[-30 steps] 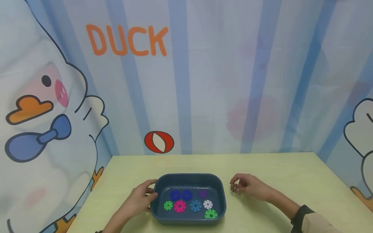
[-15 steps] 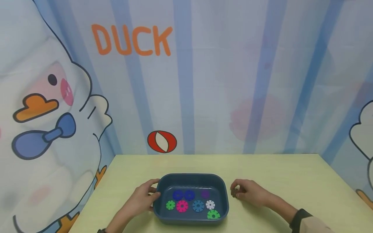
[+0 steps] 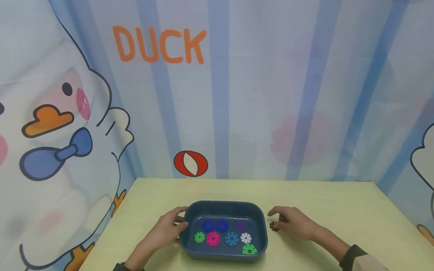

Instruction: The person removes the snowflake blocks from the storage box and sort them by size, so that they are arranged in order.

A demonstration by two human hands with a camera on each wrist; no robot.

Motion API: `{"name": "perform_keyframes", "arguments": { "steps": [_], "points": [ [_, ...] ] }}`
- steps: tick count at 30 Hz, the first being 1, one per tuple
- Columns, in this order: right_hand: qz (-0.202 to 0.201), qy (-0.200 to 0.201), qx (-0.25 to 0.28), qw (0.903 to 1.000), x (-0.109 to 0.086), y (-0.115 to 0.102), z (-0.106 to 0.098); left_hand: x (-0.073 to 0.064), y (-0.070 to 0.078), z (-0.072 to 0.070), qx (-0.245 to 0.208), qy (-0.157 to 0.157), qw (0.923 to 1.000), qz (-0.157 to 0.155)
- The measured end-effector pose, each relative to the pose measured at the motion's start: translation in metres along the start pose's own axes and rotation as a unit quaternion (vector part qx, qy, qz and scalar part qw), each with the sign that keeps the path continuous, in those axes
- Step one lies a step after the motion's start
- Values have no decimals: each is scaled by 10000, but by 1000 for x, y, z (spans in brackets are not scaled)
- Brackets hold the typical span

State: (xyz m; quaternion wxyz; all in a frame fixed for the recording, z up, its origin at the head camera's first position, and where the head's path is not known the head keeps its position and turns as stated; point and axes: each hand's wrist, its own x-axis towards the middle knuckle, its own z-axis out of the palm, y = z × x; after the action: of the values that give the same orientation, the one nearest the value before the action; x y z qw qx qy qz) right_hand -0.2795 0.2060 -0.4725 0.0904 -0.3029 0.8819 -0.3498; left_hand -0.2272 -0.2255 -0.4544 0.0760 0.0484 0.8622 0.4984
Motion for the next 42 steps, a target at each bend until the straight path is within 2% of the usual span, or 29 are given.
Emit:
{"name": "perform_keyframes", "arguments": {
  "steps": [4, 10, 15, 20, 22, 24, 28, 30, 31, 34, 39, 42],
  "points": [
    [-80, -21, 121, 9999, 5, -15, -5, 1, 0, 0, -16, -19, 10000, 22],
    [-266, -35, -76, 9996, 14, -38, -11, 1, 0, 0, 4, -26, 10000, -50],
    [-363, -2, -505, 9981, 23, -55, -10, 1, -1, 0, 37, -54, 9999, -77],
    [-565, 101, -1122, 9920, 32, -71, -2, 2, -4, -1, -13, -107, 9999, -5],
    [-707, 152, -1517, 9858, 36, -75, 3, 2, -4, -1, -38, -128, 9999, 34],
    [-863, 200, -2051, 9747, 39, -79, 9, 2, -4, -1, -62, -129, 9999, 58],
    [-1212, 243, -3365, 9335, 44, -85, 23, 1, -4, -1, -68, -128, 9999, 88],
    [-1317, 174, -3813, 9149, 46, -88, 31, 1, -4, -2, -68, -125, 9999, 94],
    [-1333, 106, -3951, 9088, 47, -89, 34, 1, -4, -2, -57, -117, 9999, 90],
    [-1223, -174, -4023, 9071, 51, -92, 43, 1, -4, -2, -44, -96, 9999, 85],
    [-863, -670, -3895, 9145, 55, -95, 51, 0, -1, -1, -39, -46, 10000, 53],
    [-739, -789, -3946, 9125, 56, -94, 54, -1, 0, -1, -25, -51, 10000, 42]
  ]
}}
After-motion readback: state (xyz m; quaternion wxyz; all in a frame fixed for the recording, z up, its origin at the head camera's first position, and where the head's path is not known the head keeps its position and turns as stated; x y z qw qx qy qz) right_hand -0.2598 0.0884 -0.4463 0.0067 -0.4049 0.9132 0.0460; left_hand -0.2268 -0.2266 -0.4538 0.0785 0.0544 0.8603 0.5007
